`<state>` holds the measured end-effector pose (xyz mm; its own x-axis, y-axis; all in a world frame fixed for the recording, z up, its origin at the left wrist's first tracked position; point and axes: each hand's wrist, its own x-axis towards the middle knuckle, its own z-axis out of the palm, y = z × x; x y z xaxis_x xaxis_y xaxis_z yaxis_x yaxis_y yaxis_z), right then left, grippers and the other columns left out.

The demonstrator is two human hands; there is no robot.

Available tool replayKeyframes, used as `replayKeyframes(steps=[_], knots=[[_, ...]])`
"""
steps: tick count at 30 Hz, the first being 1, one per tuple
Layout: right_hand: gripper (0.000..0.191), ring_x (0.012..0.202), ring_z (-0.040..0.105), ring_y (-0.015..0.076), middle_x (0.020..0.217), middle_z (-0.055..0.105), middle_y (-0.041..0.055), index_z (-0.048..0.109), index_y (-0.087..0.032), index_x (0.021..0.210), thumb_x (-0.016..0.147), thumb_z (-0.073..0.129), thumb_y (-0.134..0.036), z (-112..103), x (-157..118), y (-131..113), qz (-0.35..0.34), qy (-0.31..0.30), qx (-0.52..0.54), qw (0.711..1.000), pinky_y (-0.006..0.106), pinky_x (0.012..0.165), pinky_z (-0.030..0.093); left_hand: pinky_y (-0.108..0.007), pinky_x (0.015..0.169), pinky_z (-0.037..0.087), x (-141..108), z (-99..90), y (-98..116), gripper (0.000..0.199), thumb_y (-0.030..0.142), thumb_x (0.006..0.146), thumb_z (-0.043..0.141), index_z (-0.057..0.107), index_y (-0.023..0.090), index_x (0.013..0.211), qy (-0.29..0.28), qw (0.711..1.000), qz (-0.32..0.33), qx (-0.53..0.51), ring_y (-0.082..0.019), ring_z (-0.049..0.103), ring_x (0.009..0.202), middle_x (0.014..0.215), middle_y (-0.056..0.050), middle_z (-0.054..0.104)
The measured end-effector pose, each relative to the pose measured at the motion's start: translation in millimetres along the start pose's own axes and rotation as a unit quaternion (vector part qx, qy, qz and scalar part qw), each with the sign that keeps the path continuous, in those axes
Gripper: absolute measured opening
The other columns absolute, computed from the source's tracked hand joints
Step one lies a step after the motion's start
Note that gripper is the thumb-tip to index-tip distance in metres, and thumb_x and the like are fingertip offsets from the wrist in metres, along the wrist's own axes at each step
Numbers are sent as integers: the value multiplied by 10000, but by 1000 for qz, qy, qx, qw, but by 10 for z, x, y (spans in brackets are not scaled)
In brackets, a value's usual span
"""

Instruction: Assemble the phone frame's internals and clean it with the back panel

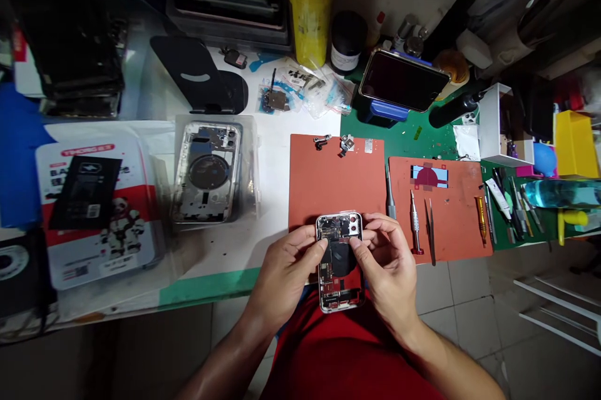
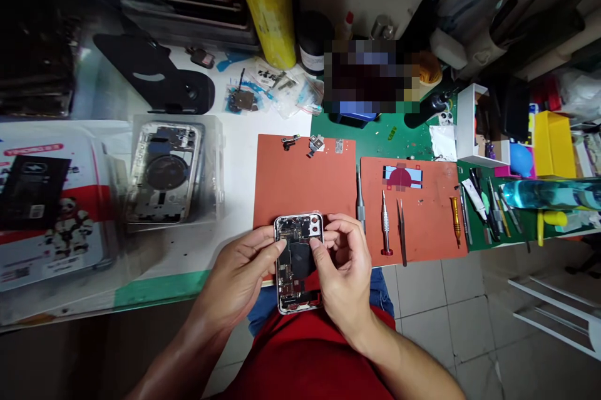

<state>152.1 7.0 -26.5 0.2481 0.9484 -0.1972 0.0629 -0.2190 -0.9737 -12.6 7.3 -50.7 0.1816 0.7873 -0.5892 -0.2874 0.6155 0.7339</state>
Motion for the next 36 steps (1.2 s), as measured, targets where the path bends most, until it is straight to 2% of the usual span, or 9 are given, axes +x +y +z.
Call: replayKeyframes(steps=[4,9,15,18,22,28,31,34,36], knots=[[198,774,653,117,1147,639,46,680,-236,1118,964,792,-290,-17,9,9,8,1,4,1000,306,743,618,-302,751,609,18,1,15,362,450,1002,745,775,215,1275,-7,1000,-11,6,-215,770,921,1158,-87,829],[186,766,653,112,1095,647,33,685,-233,1098,967,797,-303,12,20,43,11,13,8,1000,287,742,604,-352,946,618,37,45,4,365,449,947,809,786,213,1223,13,999,20,46,-262,778,1096,1232,-91,826],[209,920,735,170,1191,718,93,697,-228,1192,1041,705,-373,-109,-88,31,0,1,-24,1000,325,841,643,-351,821,650,64,97,12,418,473,891,854,777,196,1195,63,997,2,43,-255,808,941,1150,-103,848],[284,860,733,187,1027,771,75,729,-214,1214,1051,684,-443,-241,-184,37,48,-46,-73,995,319,782,642,-351,770,655,74,82,36,432,493,882,856,778,192,1182,78,996,-12,38,-258,808,906,1117,-103,850],[335,781,729,195,893,799,50,804,-215,1073,1078,619,-495,-352,-234,46,102,-140,-111,978,311,722,613,-325,733,645,84,62,71,431,506,887,840,789,193,1180,77,995,-2,68,-256,803,889,1067,-85,855],[387,718,697,190,841,790,34,798,-217,1000,1100,561,-507,-338,-137,51,72,-122,-142,980,291,674,548,-355,826,661,53,17,93,571,588,954,734,713,219,1389,64,986,31,150,-291,814,1036,1180,-97,845],[391,699,681,188,818,774,33,785,-217,998,1116,528,-487,-287,-74,63,36,-99,-184,977,282,639,500,-363,886,657,-21,-72,22,574,619,963,704,694,263,1412,135,949,86,272,-290,812,1099,1235,-64,836],[404,684,660,182,784,746,33,755,-216,941,1138,483,-440,-209,-11,54,-7,-79,-234,969,282,634,466,-348,930,625,-93,-188,-85,355,505,1020,680,758,301,1299,202,856,218,423,-268,819,1066,1265,-31,828],[409,667,648,176,766,727,33,733,-214,903,1149,457,-390,-148,35,44,-30,-74,-267,960,283,630,454,-327,972,596,-102,-268,-143,292,317,1043,671,753,313,1323,167,790,341,482,-247,814,1074,1258,-16,831]])
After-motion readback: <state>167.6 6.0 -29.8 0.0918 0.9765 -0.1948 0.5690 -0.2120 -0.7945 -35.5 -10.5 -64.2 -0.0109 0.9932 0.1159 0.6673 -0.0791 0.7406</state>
